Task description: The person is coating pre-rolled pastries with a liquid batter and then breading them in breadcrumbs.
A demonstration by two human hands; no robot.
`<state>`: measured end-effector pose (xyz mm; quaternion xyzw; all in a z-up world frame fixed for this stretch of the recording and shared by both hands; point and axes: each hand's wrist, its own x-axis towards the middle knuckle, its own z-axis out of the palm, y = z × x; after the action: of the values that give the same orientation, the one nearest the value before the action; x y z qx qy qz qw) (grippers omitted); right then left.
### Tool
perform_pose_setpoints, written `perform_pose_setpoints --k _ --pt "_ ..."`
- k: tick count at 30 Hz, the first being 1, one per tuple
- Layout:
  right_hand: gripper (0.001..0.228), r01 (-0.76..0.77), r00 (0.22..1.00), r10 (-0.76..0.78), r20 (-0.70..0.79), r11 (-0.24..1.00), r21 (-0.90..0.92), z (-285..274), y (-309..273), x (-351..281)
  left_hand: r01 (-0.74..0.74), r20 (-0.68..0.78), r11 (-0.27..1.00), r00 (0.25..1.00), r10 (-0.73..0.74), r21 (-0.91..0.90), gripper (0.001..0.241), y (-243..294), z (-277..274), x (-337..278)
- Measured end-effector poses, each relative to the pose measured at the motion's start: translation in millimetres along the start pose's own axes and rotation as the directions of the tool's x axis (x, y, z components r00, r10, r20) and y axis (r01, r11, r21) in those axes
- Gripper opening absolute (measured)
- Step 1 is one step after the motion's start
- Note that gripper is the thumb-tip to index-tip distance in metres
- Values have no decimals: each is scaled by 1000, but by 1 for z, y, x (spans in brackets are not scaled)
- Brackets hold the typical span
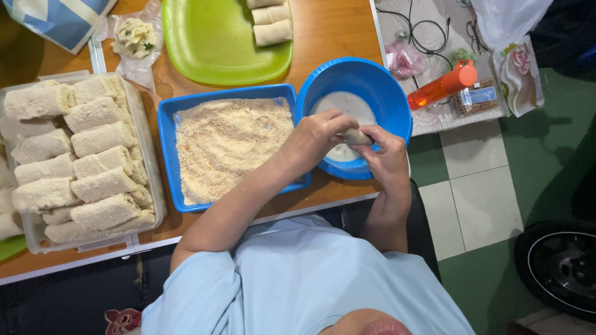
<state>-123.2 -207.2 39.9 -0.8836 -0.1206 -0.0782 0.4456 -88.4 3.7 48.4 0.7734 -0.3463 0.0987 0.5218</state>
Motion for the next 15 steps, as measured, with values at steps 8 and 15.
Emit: perform_pose_setpoints --k 8,15 --pt "33 15 1000 -15 -9 1000 -13 -2 1 -1 5 -1 1000 1000 -5 -19 32 0 2 0" --pt "33 15 1000 -16 -11 999 -37 -2 2 -1 6 -8 999 1000 -6 -40 32 -2 4 0"
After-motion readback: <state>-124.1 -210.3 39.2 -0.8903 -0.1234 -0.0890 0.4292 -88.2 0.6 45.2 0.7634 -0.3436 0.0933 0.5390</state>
